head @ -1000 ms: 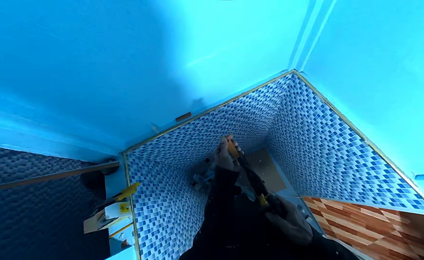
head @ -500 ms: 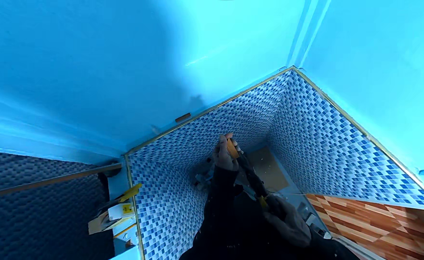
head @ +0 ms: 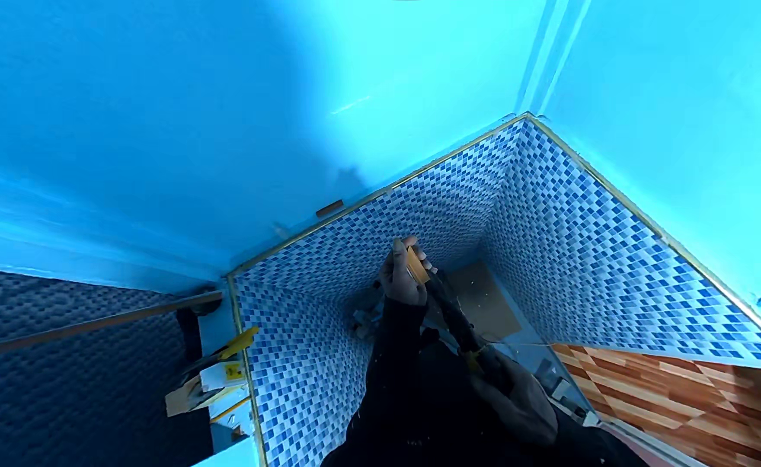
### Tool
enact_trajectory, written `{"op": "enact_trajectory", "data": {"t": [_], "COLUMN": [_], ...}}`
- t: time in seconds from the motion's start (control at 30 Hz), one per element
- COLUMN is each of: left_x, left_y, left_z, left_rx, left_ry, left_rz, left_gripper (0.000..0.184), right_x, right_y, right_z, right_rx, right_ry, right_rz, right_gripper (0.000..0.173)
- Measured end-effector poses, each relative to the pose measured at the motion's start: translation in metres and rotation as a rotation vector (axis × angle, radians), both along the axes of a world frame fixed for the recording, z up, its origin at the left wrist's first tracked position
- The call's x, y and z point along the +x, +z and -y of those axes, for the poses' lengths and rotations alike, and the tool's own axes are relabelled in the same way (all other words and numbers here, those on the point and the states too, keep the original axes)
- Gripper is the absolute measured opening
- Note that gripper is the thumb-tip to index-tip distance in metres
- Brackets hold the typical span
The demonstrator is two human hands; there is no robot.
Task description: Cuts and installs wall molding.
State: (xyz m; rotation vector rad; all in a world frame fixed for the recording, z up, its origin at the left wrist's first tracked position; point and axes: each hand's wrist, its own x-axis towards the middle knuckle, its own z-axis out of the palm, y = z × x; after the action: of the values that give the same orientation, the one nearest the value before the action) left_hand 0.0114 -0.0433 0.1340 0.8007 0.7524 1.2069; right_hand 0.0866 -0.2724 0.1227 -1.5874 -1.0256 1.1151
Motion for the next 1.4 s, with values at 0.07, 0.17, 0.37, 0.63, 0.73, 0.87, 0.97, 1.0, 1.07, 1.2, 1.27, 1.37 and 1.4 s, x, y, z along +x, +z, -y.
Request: {"op": "enact_trajectory", "data": {"t": [0.07,0.17,0.37,0.63,0.73,0.87,0.97,1.0,1.07,1.2,1.27,1.37,1.4], "left_x": [-0.001,-0.001,-0.002,0.000,-0.001,-0.001,-0.001,-0.001,-0.002,-0.007,-0.008,-0.012,-0.013], "left_y": [0.000,-0.001,0.000,0.002,0.002,0.004,0.004,0.004,0.001,-0.002,0.001,0.008,0.009], "left_z": [0.001,0.003,0.005,0.006,0.007,0.008,0.008,0.008,0.008,0.006,0.002,-0.005,-0.006], "left_rx": [0.002,0.002,0.005,0.019,0.015,0.005,0.001,0.009,0.034,-0.055,-0.121,-0.212,-0.249], "left_ry": [0.010,0.034,0.026,0.047,0.053,0.049,0.053,0.055,0.033,0.005,0.014,-0.021,-0.035], "left_rz": [-0.010,-0.012,-0.005,-0.019,-0.026,-0.039,-0.053,-0.057,-0.057,-0.027,0.030,0.109,0.144], "left_gripper": [0.039,0.037,0.039,0.037,0.037,0.037,0.039,0.039,0.032,0.027,0.029,0.022,0.021], "right_x": [-0.001,-0.004,-0.008,-0.012,-0.013,-0.013,-0.013,-0.013,-0.012,-0.010,-0.009,-0.006,-0.005], "right_y": [0.000,0.001,0.003,0.001,-0.001,-0.004,-0.002,-0.001,0.000,0.006,0.007,0.005,0.003], "right_z": [0.000,0.001,0.002,0.003,0.003,0.004,0.004,0.004,0.003,0.002,0.003,0.006,0.007], "right_rx": [-0.005,0.002,0.033,0.058,0.070,0.080,0.069,0.071,0.065,0.001,-0.022,-0.021,-0.019], "right_ry": [0.005,-0.002,-0.034,-0.069,-0.087,-0.094,-0.088,-0.089,-0.082,-0.036,-0.003,0.039,0.046], "right_rz": [-0.002,0.037,0.121,0.213,0.232,0.254,0.279,0.288,0.306,0.305,0.260,0.152,0.113], "right_gripper": [0.033,0.033,0.034,0.037,0.037,0.038,0.039,0.039,0.040,0.042,0.043,0.044,0.043]}}
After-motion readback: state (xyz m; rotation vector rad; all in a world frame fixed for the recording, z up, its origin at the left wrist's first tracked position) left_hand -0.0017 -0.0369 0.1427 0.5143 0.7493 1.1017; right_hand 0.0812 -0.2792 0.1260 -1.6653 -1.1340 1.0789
